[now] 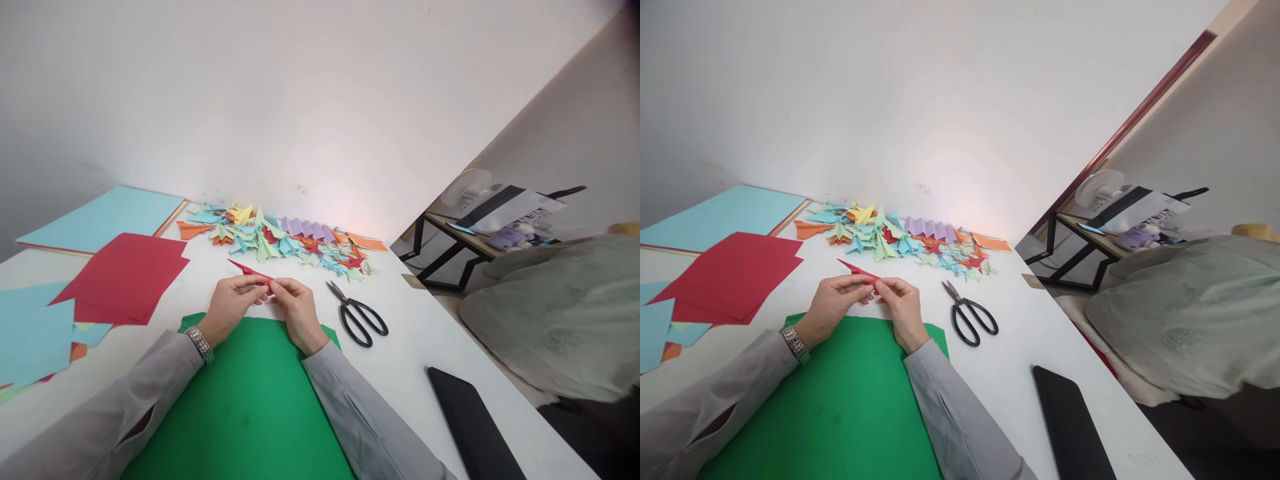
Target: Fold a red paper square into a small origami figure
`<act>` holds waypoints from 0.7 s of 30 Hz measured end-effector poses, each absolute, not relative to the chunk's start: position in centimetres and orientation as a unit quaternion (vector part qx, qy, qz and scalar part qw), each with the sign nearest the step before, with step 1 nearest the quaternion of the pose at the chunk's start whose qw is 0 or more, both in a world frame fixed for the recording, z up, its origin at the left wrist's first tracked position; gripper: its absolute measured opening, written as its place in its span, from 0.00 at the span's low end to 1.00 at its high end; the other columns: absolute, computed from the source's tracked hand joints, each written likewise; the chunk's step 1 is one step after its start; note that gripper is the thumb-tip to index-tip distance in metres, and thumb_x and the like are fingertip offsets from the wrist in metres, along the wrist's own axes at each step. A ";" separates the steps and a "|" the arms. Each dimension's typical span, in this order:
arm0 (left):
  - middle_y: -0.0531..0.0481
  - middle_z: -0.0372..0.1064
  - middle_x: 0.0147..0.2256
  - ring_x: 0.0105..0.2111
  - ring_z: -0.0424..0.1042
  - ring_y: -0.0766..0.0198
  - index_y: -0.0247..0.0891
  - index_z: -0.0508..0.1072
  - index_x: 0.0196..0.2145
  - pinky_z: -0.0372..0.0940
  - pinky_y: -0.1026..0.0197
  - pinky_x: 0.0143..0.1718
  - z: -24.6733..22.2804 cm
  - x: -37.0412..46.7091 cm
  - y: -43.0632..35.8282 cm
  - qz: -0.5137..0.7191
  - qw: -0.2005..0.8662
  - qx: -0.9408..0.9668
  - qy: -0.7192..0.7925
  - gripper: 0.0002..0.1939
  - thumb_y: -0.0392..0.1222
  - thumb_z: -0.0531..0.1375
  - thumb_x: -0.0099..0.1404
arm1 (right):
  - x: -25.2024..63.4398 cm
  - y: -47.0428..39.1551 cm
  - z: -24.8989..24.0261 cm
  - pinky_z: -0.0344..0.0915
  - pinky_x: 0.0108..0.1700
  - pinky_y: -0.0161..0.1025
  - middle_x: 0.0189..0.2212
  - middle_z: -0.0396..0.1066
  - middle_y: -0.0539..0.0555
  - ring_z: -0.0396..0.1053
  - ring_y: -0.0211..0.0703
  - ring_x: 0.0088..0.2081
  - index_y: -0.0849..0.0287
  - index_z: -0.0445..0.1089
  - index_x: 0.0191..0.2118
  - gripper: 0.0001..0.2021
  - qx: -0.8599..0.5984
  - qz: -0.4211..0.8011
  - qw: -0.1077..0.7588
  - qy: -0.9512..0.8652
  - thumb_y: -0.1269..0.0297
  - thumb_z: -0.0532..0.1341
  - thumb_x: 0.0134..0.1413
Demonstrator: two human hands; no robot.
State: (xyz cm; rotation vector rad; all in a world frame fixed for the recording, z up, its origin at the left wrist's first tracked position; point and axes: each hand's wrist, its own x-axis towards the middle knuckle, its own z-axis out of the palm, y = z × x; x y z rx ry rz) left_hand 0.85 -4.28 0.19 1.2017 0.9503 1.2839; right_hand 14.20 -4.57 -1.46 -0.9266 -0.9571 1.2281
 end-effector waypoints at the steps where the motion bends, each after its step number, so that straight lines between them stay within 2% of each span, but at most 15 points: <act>1: 0.50 0.76 0.23 0.25 0.74 0.64 0.33 0.79 0.31 0.70 0.64 0.28 0.2 0.9 -4.3 0.538 0.539 0.510 0.399 0.11 0.41 0.67 0.48 | 14.2 -4.6 -1.5 0.62 0.30 0.36 0.24 0.73 0.48 0.66 0.36 0.26 0.57 0.76 0.26 0.09 -0.402 0.534 0.618 -0.415 0.59 0.70 0.37; 9: 0.49 0.75 0.21 0.23 0.73 0.64 0.34 0.78 0.25 0.70 0.63 0.28 0.3 1.0 -4.1 0.554 0.512 0.505 0.420 0.08 0.41 0.68 0.47 | 14.1 -4.7 -1.4 0.63 0.30 0.36 0.23 0.72 0.48 0.66 0.36 0.26 0.57 0.75 0.27 0.08 -0.415 0.511 0.615 -0.434 0.60 0.70 0.38; 17: 0.49 0.76 0.23 0.26 0.75 0.61 0.34 0.77 0.24 0.71 0.61 0.31 0.1 0.9 -4.2 0.560 0.523 0.488 0.418 0.09 0.41 0.68 0.45 | 14.0 -4.8 -1.2 0.64 0.30 0.36 0.24 0.72 0.48 0.67 0.37 0.27 0.57 0.74 0.27 0.06 -0.427 0.482 0.614 -0.456 0.63 0.69 0.39; 21: 0.48 0.75 0.23 0.25 0.75 0.61 0.33 0.77 0.25 0.71 0.61 0.30 0.2 1.0 -4.2 0.558 0.527 0.484 0.419 0.10 0.41 0.68 0.45 | 14.0 -4.8 -1.2 0.63 0.30 0.36 0.24 0.72 0.48 0.66 0.37 0.26 0.57 0.75 0.26 0.06 -0.433 0.473 0.616 -0.458 0.63 0.69 0.39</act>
